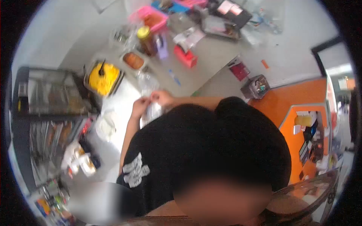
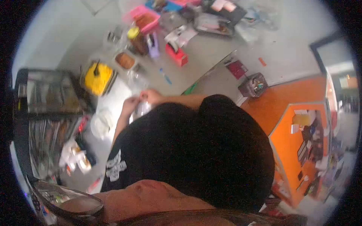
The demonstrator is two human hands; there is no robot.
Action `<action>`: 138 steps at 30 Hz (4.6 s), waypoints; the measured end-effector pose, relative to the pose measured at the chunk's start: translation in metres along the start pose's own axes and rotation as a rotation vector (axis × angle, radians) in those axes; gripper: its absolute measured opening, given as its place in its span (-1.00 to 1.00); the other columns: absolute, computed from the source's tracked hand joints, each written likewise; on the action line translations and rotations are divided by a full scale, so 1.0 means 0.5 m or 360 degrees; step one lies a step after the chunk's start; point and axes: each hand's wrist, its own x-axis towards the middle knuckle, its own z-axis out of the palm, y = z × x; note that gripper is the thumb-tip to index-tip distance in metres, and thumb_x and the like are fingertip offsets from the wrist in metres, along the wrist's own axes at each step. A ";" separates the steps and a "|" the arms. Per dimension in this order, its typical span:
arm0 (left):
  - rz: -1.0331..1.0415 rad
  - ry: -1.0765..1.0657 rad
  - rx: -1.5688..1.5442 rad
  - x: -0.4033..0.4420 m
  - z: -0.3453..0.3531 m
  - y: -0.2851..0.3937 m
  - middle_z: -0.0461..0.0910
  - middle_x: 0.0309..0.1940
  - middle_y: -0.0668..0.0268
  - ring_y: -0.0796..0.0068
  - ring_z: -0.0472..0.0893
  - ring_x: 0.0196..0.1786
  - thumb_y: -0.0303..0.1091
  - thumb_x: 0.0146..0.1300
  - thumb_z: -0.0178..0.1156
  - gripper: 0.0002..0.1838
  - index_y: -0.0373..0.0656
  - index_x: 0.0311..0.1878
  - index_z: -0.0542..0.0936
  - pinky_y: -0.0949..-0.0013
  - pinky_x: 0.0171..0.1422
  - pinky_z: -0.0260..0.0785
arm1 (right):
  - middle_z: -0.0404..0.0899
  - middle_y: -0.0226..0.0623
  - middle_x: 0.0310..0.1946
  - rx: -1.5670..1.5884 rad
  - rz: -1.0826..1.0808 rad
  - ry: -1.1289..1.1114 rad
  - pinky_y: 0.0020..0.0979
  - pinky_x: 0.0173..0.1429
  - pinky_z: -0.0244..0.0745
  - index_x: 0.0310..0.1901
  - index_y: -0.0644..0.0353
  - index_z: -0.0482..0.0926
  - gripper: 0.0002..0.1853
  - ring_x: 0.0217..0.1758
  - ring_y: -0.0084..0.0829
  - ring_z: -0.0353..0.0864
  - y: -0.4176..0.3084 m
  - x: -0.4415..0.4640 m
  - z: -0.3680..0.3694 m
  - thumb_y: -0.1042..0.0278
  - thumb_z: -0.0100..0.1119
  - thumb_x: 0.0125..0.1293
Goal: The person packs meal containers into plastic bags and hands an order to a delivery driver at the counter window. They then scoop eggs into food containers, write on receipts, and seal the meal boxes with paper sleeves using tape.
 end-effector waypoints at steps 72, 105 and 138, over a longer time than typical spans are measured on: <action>0.0167 0.0582 -0.0788 -0.294 0.499 0.504 0.59 -0.41 0.32 0.62 0.50 -0.32 -0.25 0.39 0.18 -0.74 -0.26 -0.29 0.63 0.42 -0.26 0.35 | 0.68 -0.16 -0.20 -0.0266 0.0004 -0.0374 -0.31 -0.10 0.58 -0.17 0.23 0.67 -0.82 -0.20 -0.37 0.67 -0.015 -0.614 -0.531 0.41 0.23 0.22; -0.0007 0.0155 0.0141 -0.338 -0.097 0.061 0.69 -0.28 0.20 0.40 0.61 -0.20 -0.40 0.17 0.30 -0.82 -0.18 -0.16 0.68 0.38 0.03 0.41 | 0.65 -0.24 -0.38 -0.0451 0.0517 0.0846 -0.30 -0.21 0.52 -0.31 0.24 0.53 -0.74 -0.36 -0.34 0.61 0.263 0.096 -0.535 0.21 0.32 0.21; 0.0129 0.0286 -0.0525 -0.327 -0.112 0.093 0.63 -0.13 0.40 0.68 0.50 -0.14 -0.55 0.25 0.23 -0.77 -0.25 -0.01 0.62 0.57 0.00 0.34 | 0.40 -0.32 -0.58 -0.0462 0.0059 0.1032 -0.40 -0.28 0.36 -0.47 0.23 0.37 -0.82 -0.43 -0.47 0.42 0.215 -0.043 -0.458 0.47 0.17 0.22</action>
